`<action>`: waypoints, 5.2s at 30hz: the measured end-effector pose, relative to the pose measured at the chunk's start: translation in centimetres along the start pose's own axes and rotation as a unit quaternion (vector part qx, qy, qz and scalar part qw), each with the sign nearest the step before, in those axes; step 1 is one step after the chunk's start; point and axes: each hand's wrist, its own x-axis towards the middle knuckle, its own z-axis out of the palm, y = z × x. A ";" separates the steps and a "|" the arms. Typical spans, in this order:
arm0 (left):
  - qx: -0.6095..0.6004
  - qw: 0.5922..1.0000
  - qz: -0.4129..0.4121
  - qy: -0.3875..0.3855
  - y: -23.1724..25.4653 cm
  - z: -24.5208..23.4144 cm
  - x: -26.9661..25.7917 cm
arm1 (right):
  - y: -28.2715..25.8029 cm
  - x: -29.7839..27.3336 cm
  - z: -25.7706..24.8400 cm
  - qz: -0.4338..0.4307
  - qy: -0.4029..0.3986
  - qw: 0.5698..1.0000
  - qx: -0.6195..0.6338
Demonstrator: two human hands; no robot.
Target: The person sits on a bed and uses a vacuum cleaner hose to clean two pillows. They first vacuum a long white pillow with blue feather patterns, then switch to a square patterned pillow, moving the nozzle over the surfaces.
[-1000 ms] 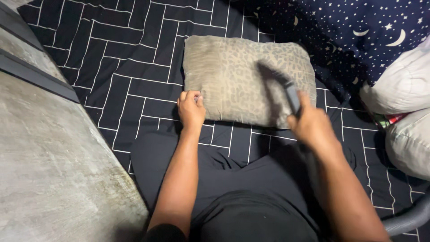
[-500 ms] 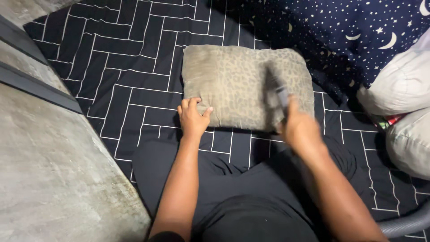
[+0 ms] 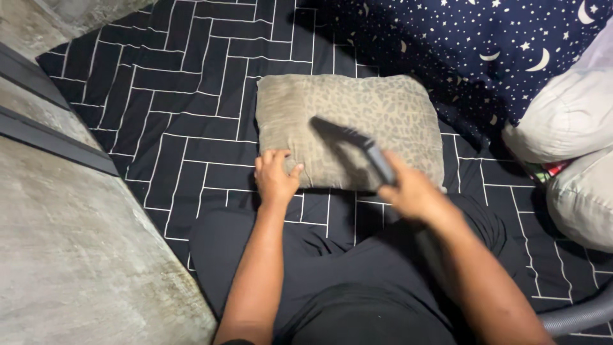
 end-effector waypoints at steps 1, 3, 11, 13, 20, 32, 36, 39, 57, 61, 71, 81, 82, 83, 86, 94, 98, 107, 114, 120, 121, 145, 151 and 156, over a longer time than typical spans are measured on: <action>-0.009 1.000 0.023 0.000 0.1 -0.1 0.0 | 0.2 0.2 0.2 -0.009 0.037 0.999 -0.015; -0.003 0.996 0.086 -0.008 0.2 -0.1 0.0 | 0.6 0.3 0.4 0.112 0.083 0.988 -0.073; 0.004 0.981 0.184 -0.060 0.8 1.9 -0.1 | 0.9 -0.5 -0.3 0.024 0.009 0.999 -0.033; 0.005 0.983 0.174 -0.056 0.7 1.9 -0.4 | 0.8 -0.6 -0.2 0.075 0.092 0.992 -0.046; 0.069 0.988 0.116 -0.081 2.3 3.4 -0.7 | 1.5 0.4 0.5 -0.016 -0.020 0.999 -0.046; 0.132 0.979 0.105 -0.117 1.3 5.5 -1.1 | 1.4 0.9 0.5 0.020 -0.032 0.999 0.003; 0.127 0.978 0.109 -0.121 1.2 5.4 -1.2 | 1.8 1.8 -0.2 0.124 0.071 0.989 -0.028; 0.135 0.978 0.108 -0.121 1.3 5.3 -1.0 | 2.1 2.5 -0.2 0.120 0.088 0.982 -0.113; 0.126 0.978 0.106 -0.131 1.3 4.9 -1.1 | 2.9 6.7 0.3 0.115 0.074 0.990 -0.029; 0.129 0.977 0.104 -0.134 1.5 4.9 -0.9 | 3.1 6.2 0.3 0.128 0.086 0.981 -0.118; 0.118 0.979 0.119 -0.118 1.3 5.0 -1.1 | 1.6 1.9 -1.3 0.185 0.106 0.974 -0.079; 0.117 0.978 0.117 -0.125 1.1 5.0 -1.1 | 2.6 -3.5 -1.1 0.178 0.076 0.978 -0.072; 0.123 0.978 0.116 -0.125 1.2 5.0 -1.1 | 3.1 -3.8 -1.1 0.194 0.101 0.973 -0.071; 0.128 0.977 0.114 -0.125 1.2 5.1 -1.0 | 3.5 -4.3 -0.9 0.158 0.079 0.982 -0.065; 0.126 0.977 0.119 -0.126 1.1 5.1 -1.0 | 4.4 -5.3 -0.4 0.088 0.008 0.996 -0.027; 0.123 0.977 0.117 -0.127 1.0 5.1 -1.2 | 5.3 -6.7 -1.0 0.178 0.105 0.976 -0.066; 0.122 0.978 0.118 -0.123 0.9 5.2 -1.1 | 5.2 -6.6 -1.0 0.151 -0.025 0.988 0.017; 0.191 0.971 0.124 -0.079 3.3 5.0 -0.9 | 3.6 -6.5 -1.4 0.180 0.031 0.981 -0.063; 0.114 0.937 0.242 -0.226 11.8 9.4 0.6 | 5.7 1.5 -1.2 0.163 0.113 0.979 -0.044; 0.164 0.940 0.212 -0.210 13.3 11.9 -0.1 | 9.1 6.4 -1.1 0.156 0.099 0.982 -0.036; 0.161 0.940 0.211 -0.213 13.1 11.9 -0.2 | 9.2 4.0 -0.7 0.166 0.098 0.981 -0.028; 0.178 0.924 0.205 -0.271 15.0 10.0 -0.1 | 9.5 -8.6 -0.3 0.266 0.076 0.959 0.061; 0.169 0.928 0.221 -0.248 14.5 9.9 -1.0 | 11.1 5.0 -2.0 0.186 0.142 0.972 0.033; 0.098 0.933 0.219 -0.268 12.0 11.2 -0.1 | 10.7 1.9 -2.0 0.209 0.097 0.971 0.059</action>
